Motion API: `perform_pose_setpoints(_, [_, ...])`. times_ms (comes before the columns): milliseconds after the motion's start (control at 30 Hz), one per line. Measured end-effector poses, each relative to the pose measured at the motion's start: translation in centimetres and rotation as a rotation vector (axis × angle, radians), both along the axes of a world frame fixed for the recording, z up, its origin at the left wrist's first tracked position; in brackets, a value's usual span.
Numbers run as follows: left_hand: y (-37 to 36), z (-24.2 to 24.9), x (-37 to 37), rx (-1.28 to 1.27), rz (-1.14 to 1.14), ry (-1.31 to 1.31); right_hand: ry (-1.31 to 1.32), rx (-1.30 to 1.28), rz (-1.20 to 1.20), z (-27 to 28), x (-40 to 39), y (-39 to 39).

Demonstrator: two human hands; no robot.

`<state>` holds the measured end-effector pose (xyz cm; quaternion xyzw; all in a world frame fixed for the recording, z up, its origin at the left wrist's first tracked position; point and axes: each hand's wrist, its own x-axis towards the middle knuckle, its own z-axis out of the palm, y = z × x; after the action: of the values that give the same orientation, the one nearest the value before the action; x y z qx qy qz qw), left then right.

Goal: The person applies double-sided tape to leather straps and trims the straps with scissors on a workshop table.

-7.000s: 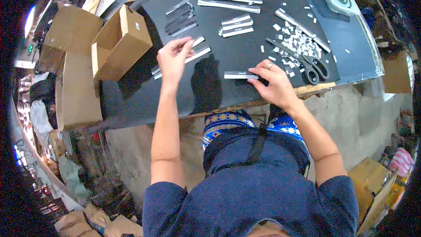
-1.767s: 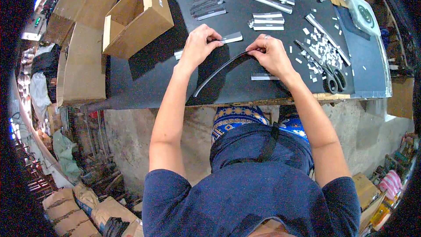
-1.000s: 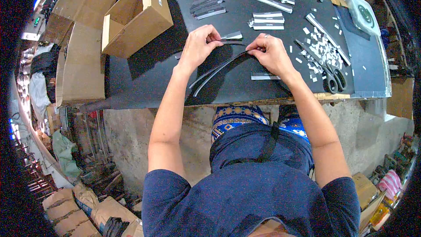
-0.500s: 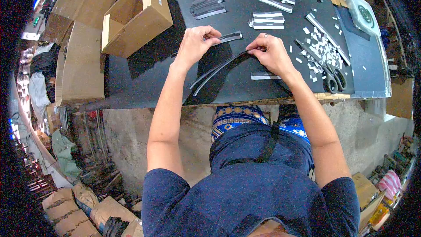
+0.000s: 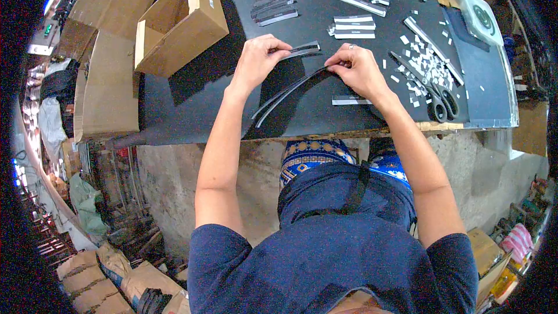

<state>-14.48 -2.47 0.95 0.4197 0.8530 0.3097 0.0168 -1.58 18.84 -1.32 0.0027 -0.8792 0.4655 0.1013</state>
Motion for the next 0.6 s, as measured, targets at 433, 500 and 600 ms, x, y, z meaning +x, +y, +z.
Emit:
perform_pose_setpoints(433, [2.3, -0.7, 6.0, 0.085, 0.076, -0.094, 0.149, 0.132, -0.077, -0.4, 1.1, 0.3])
perform_pose_setpoints(500, [2.2, -0.7, 6.2, 0.086, 0.090, -0.107, 0.168, 0.136, -0.079, -0.5, 1.1, 0.3])
perform_pose_setpoints(600, [2.1, -0.7, 6.3, 0.083, 0.065, -0.138, 0.174, 0.123, -0.076, -0.4, 1.1, 0.2])
